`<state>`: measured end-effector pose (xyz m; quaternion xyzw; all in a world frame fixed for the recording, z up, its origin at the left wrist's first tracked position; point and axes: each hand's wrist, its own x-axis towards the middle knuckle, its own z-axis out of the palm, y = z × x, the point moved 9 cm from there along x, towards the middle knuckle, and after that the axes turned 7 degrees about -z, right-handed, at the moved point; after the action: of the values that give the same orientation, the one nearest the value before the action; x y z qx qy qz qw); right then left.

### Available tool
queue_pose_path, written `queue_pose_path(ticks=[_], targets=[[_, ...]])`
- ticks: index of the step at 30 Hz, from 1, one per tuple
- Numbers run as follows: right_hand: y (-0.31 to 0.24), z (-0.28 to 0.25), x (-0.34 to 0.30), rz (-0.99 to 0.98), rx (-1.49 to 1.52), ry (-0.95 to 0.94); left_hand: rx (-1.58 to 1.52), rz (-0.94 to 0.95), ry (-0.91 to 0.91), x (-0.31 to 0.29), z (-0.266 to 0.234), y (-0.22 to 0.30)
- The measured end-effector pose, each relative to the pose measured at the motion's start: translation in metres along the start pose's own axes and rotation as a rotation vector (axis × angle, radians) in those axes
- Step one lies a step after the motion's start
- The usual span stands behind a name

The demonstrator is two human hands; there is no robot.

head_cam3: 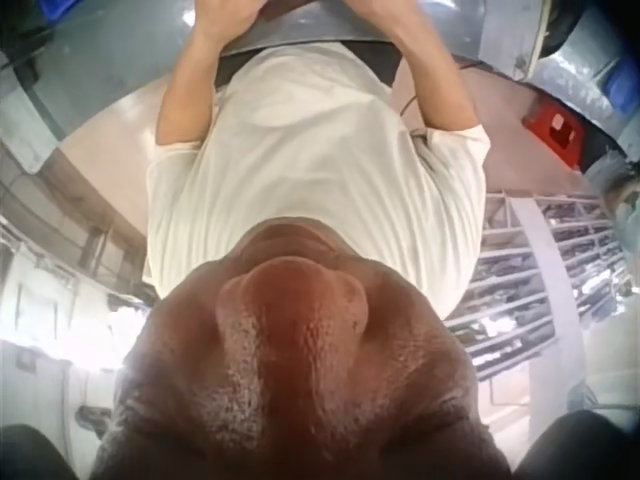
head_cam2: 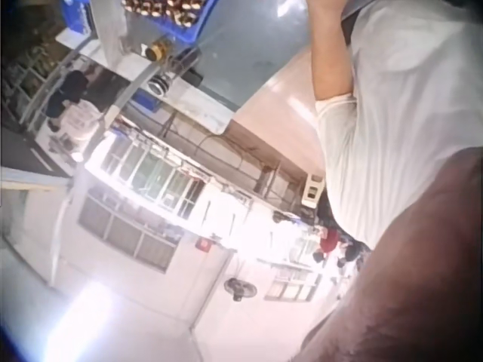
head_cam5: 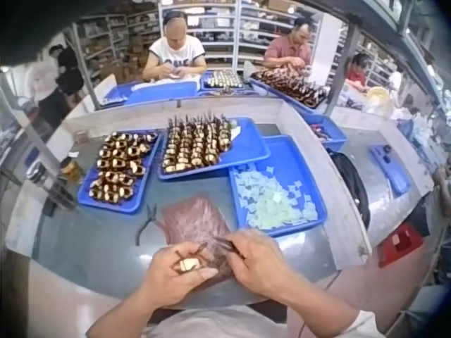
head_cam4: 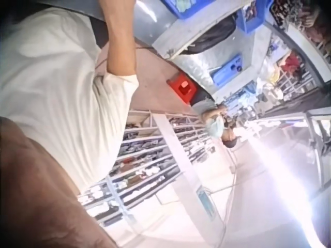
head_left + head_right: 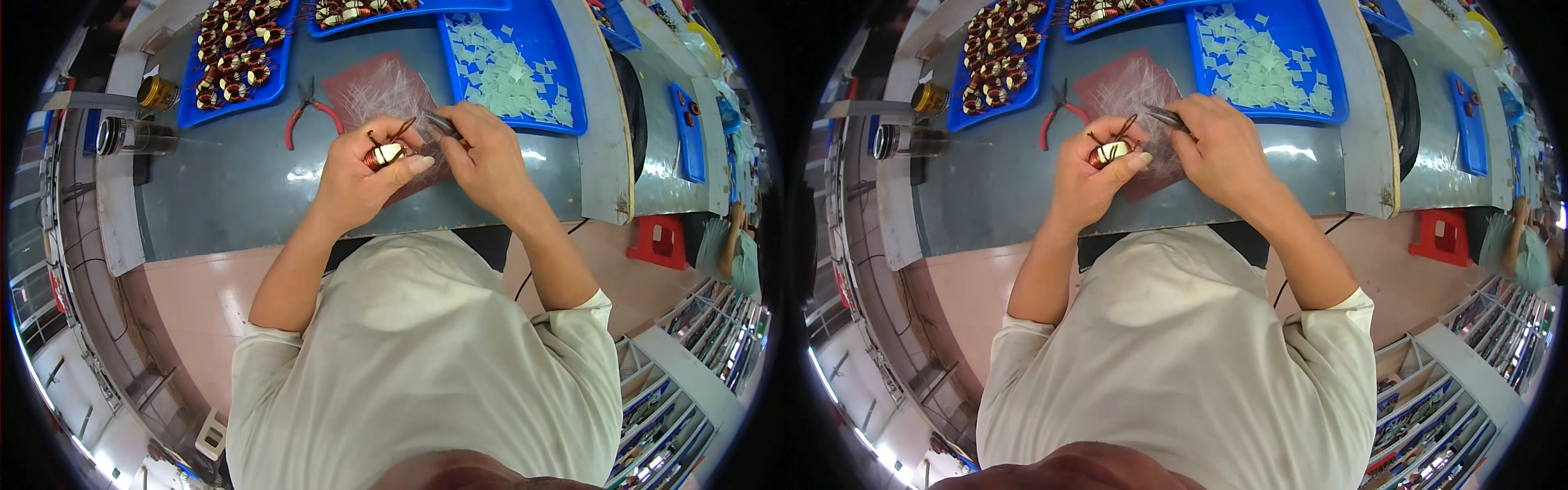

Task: The recorder is assembling small copper-wound electronic components by adding plastic spacers and using pliers.

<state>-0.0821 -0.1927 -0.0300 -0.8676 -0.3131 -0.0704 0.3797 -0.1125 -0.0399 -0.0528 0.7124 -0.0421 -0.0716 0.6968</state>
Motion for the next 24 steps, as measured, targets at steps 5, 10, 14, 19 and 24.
queue_pose_path(ticks=[5, 10, 14, 19, 24], targets=[[-0.006, 0.003, -0.001, -0.051, 0.023, -0.022, -0.158, -0.135, -0.09, -0.001, 0.011, -0.015], [-0.005, 0.005, -0.004, -0.064, 0.036, -0.039, -0.234, -0.219, -0.103, 0.001, 0.015, -0.02], [-0.002, 0.007, -0.008, -0.039, 0.074, -0.034, -0.248, -0.217, -0.115, 0.0, 0.017, -0.024], [0.001, 0.013, -0.01, -0.03, 0.085, -0.099, -0.182, -0.217, -0.148, 0.0, 0.014, -0.03], [0.002, 0.011, -0.011, -0.04, 0.038, -0.081, -0.04, -0.143, -0.109, 0.002, 0.012, -0.026]])
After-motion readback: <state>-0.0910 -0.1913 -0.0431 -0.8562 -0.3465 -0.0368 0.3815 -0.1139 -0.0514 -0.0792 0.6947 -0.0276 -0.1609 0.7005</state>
